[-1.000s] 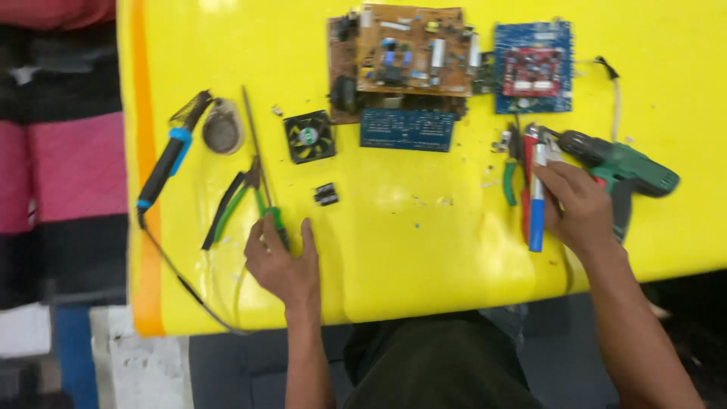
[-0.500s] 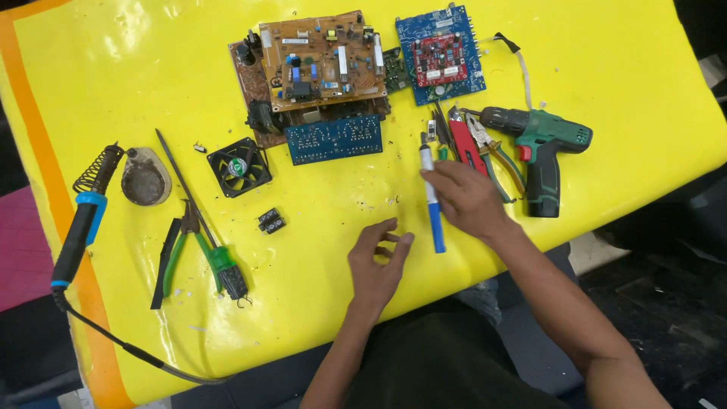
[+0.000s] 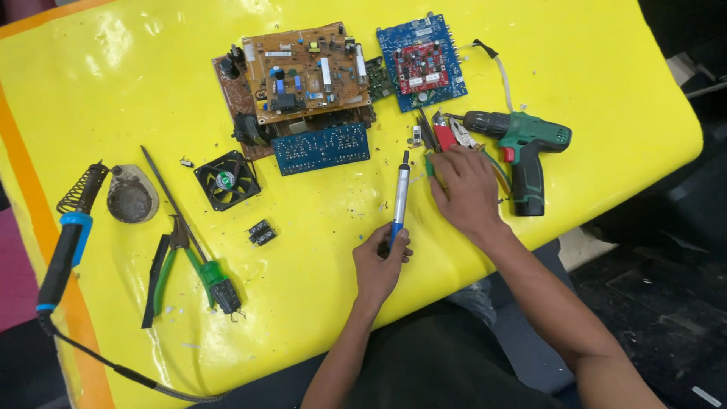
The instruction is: The person uses a soldering iron and solder wire to work on a blue circuit board placed on a yellow table. They then set the tools down and rearrange several other circuit boards and components on the table.
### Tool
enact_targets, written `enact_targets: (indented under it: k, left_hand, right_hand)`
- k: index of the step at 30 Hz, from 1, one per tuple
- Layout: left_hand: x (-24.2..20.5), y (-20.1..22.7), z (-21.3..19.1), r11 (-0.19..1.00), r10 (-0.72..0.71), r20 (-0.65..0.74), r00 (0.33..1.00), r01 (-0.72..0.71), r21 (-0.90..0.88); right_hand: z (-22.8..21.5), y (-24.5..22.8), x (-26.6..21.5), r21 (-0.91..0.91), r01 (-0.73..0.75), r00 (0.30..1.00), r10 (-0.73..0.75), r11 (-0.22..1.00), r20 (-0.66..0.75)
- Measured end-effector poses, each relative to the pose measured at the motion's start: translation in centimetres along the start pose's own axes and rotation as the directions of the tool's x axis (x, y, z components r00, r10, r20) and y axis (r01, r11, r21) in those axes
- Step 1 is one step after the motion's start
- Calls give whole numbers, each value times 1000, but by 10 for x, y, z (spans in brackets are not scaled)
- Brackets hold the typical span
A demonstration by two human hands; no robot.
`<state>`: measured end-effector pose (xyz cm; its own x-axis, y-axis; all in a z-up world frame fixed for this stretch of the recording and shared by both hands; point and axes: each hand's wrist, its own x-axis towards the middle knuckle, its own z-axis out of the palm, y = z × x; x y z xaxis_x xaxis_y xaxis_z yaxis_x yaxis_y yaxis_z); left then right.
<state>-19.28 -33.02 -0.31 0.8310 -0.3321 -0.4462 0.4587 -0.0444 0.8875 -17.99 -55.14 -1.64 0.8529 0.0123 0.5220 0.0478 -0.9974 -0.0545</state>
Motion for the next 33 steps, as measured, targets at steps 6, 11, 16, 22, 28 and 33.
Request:
enact_targets:
  k: [6,11,16,22,28,33]
  left_hand:
    - [-21,-10,-38,994,93,-218,971,-75,85]
    - [-45,3,-112,847,468,-517,717,-197,493]
    - [-44,-7,-182,540,744,-531,406,104,835]
    - [-5,11,-203,361,772,-466,432,305,881]
    - [19,5,-207,382,656,-574,491,439,813]
    - [16,-8,-216,307,729,-492,476,414,857]
  right_hand:
    - [2,16,-5,-120,-34,997,42,992,61]
    - [-13,20,-3,-177,-16,960,64,984,273]
    - [-4,25,-13,-262,-36,949,115,964,293]
    - [-9,22,-9,-263,-68,940,150,962,306]
    - [-18,16,-3,-189,-143,903,207,972,378]
    - [-19,23,-4,-42,-97,960,104,994,261]
